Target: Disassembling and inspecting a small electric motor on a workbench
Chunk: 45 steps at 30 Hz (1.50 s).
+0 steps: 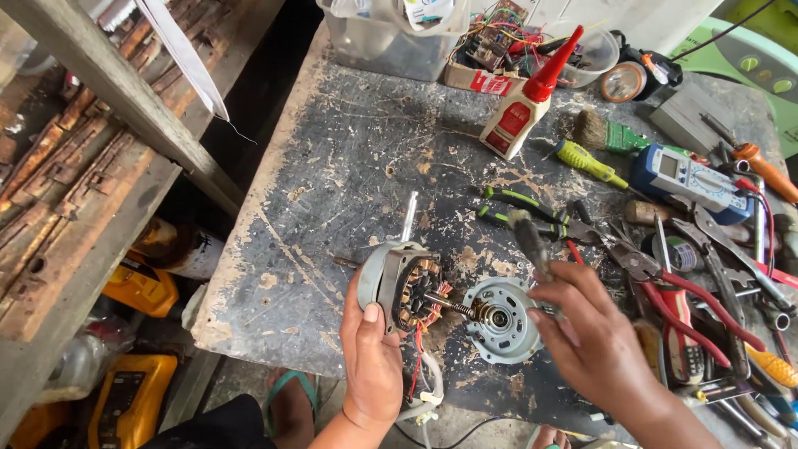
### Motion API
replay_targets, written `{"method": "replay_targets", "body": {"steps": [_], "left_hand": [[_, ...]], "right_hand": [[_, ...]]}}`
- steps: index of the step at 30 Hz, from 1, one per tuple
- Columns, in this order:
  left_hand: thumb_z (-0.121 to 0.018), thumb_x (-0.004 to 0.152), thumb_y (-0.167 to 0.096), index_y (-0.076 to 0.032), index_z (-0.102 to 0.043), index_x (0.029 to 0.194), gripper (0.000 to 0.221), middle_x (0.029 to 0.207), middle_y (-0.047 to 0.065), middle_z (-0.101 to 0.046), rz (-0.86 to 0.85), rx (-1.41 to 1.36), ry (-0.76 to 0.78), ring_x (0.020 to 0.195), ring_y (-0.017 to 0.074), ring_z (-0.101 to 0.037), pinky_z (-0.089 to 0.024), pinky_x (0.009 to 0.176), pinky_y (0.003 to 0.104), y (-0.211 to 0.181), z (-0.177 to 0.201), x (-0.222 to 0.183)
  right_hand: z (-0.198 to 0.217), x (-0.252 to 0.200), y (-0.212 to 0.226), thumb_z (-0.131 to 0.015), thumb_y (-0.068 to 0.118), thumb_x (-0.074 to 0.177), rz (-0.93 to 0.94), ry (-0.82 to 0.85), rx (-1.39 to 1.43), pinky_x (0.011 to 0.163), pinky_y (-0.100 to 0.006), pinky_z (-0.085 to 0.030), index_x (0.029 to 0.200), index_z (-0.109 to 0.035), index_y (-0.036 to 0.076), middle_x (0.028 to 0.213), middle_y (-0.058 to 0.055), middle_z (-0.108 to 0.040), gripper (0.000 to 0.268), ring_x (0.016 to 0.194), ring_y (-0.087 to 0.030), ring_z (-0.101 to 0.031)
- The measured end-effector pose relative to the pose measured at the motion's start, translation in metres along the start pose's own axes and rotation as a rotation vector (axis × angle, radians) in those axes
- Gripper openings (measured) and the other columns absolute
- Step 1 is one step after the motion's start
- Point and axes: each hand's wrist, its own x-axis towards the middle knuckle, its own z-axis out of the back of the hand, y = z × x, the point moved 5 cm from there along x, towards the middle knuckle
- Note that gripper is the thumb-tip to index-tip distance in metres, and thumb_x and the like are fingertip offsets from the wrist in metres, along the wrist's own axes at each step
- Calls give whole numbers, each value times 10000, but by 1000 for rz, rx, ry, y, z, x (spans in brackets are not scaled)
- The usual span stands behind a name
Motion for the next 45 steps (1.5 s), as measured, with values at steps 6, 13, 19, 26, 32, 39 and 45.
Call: {"method": "replay_targets", "body": {"steps": [6, 13, 19, 26, 32, 39, 45], "left_hand": [[-566, 836, -515, -79, -507, 1496, 793, 1343, 110, -690, -72, -27, 59, 1192, 245, -688, -555, 760, 310, -4, -4, 1], [-552, 906, -419, -41, -456, 1523, 729, 1413, 141, -641, -98, -92, 81, 1278, 246, -630, -554, 864, 315, 4, 0, 3], [-516, 906, -353, -26, -462, 1507, 686, 1331, 192, -666, -67, -135, 66, 1213, 311, -665, -565, 977, 428, 2, -5, 2], [-504, 909, -356, -75, -463, 1523, 676, 1344, 170, -658, -58, -118, 36, 1191, 342, -665, -591, 839, 456, 5, -8, 0], [-476, 925, -394, -140, -454, 1551, 676, 1270, 86, -663, -42, -17, -55, 948, 222, -639, -517, 604, 321, 19, 4, 5], [-487, 904, -381, -104, -501, 1497, 655, 1364, 71, -661, -87, 22, -6, 990, 155, -683, -447, 446, 186, 3, -10, -1], [-486, 901, -369, -100, -485, 1491, 649, 1282, 145, -690, -40, -11, -7, 1067, 272, -705, -598, 612, 356, 9, -8, 4]], "right_hand": [[-15, 1, -13, -642, 182, 927, -170, 15, 39, 943, -471, -475, 1143, -666, 145, 1427, -119, -575, 220, 1336, -331, -584], [-5, -2, -7, -662, 146, 923, -166, -35, 51, 955, -455, -470, 1147, -664, 126, 1336, -134, -553, 225, 1262, -319, -602], [10, -1, 5, -596, 207, 990, -108, -121, 24, 908, -481, -495, 1138, -673, 107, 1277, -147, -584, 194, 1226, -342, -624], [47, -2, 28, -699, 83, 943, -7, -349, 93, 874, -344, -524, 1056, -653, 13, 1008, -107, -698, 141, 937, -248, -687], [56, 13, 26, -655, 25, 982, 110, -351, 1, 804, -375, -524, 1076, -666, -30, 1004, -154, -685, 109, 892, -282, -656], [32, 23, 23, -673, 254, 864, 98, -158, -239, 982, -639, -414, 1032, -715, 113, 1422, -223, -510, 223, 1287, -430, -538], [-9, 32, 42, -747, 302, 837, 123, 48, -132, 1132, -721, -218, 840, -813, 235, 1631, -119, -352, 94, 1491, -432, -316]]}}
